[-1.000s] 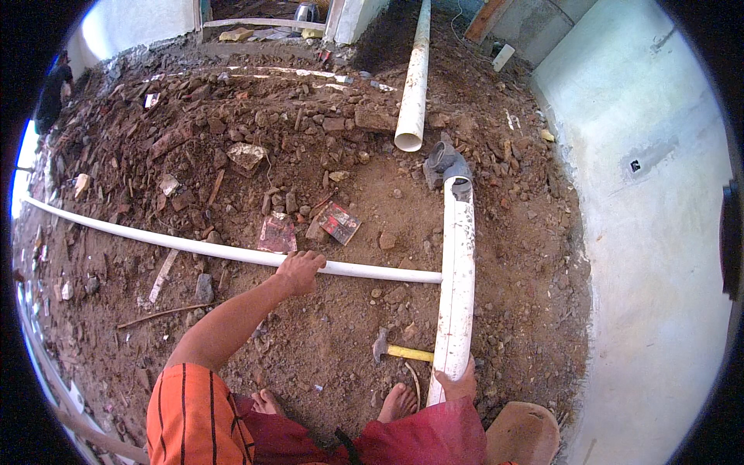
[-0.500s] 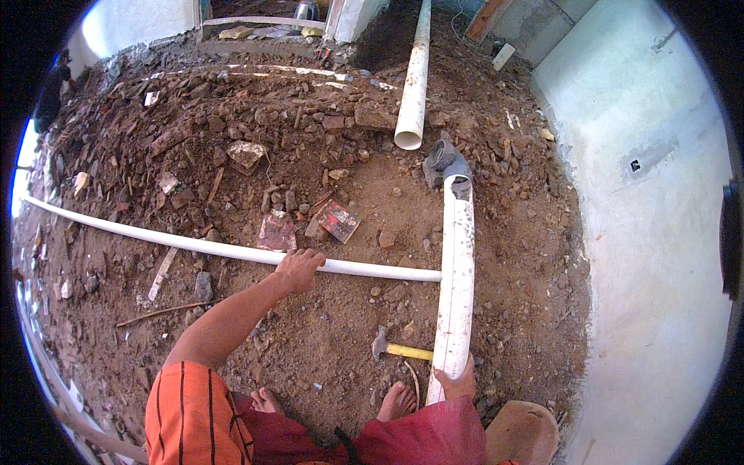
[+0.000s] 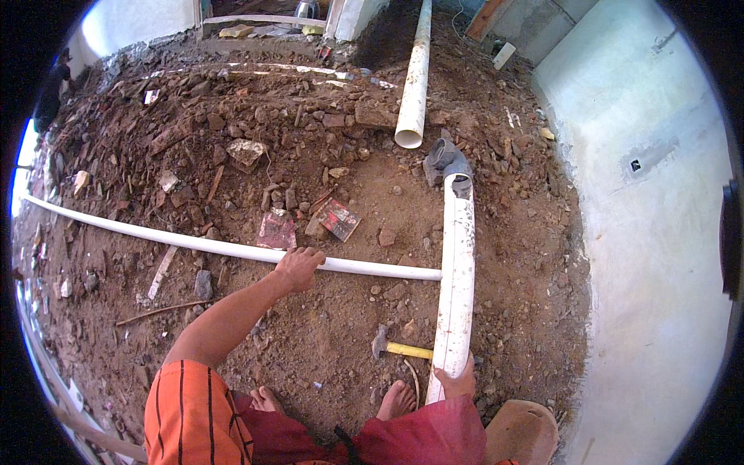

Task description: The person uses a hammer to tap a pipe elbow onto a PVC pipe, then repeatedly taps the joint to secure it. They handle multiple white PVC pipes and a gray elbow fitting on a dirt floor.

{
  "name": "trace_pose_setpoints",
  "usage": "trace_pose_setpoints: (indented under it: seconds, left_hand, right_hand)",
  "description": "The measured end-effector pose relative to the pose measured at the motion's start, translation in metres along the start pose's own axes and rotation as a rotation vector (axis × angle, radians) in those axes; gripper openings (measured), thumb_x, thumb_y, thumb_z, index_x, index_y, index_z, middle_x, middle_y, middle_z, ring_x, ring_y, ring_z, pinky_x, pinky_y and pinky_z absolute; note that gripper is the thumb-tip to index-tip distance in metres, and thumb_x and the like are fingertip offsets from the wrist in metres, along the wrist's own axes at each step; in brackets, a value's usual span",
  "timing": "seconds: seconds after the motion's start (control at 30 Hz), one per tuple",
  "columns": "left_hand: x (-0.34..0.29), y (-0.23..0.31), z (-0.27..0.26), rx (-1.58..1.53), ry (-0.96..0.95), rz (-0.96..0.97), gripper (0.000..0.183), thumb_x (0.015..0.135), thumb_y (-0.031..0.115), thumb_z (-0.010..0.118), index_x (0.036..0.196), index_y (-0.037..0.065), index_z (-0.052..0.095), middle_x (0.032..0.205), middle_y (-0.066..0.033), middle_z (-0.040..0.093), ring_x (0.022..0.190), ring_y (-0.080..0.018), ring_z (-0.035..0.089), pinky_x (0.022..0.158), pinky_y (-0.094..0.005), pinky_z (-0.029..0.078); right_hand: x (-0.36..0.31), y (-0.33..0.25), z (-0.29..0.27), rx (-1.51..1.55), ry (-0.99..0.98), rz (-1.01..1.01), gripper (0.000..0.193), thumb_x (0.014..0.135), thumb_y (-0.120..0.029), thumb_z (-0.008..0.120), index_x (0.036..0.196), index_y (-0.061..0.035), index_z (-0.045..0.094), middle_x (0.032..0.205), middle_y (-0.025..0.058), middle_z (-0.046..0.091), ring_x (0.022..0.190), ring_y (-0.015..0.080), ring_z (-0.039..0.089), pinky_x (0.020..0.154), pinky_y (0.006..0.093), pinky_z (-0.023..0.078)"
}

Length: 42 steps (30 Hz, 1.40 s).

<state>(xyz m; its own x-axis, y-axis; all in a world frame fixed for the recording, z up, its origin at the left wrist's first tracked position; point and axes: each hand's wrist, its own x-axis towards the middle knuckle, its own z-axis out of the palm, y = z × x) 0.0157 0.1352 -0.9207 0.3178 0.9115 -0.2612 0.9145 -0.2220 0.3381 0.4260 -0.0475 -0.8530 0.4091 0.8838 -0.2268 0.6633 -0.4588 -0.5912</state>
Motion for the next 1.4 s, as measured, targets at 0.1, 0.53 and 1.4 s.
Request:
trace_pose_setpoints:
  seconds: [0.1,0.53,1.4]
  left_hand:
    - [0.002,-0.001,0.002,0.001,0.004,0.005,0.049,0.071,0.011,0.069,0.116,0.017,0.049,0.116,-0.0111,0.053,0.116,-0.0317,0.051,0.101,-0.0497,0.037]
    - [0.001,-0.002,0.002,0.004,-0.007,-0.014,0.049,0.072,0.012,0.069,0.117,0.017,0.048,0.116,-0.0124,0.054,0.115,-0.0324,0.051,0.101,-0.0486,0.036]
    - [0.002,-0.001,-0.001,0.045,-0.039,0.006,0.044,0.074,0.013,0.063,0.116,0.015,0.051,0.122,-0.0104,0.052,0.119,-0.0282,0.049,0.100,-0.0442,0.037]
  right_hand:
    - [-0.002,-0.003,-0.002,0.039,-0.002,0.004,0.096,0.062,-0.021,0.082,0.139,0.0014,0.028,0.122,0.0241,0.053,0.111,0.0344,0.056,0.095,0.0396,0.043]
    - [0.000,0.001,0.001,-0.051,0.005,0.009,0.096,0.062,-0.025,0.082,0.138,0.0004,0.030,0.123,0.0247,0.053,0.112,0.0350,0.055,0.095,0.0401,0.043]
    - [-0.005,-0.016,-0.006,0.190,-0.044,-0.030,0.087,0.062,-0.016,0.079,0.135,-0.0058,0.033,0.111,0.0174,0.061,0.100,0.0275,0.062,0.088,0.0373,0.048]
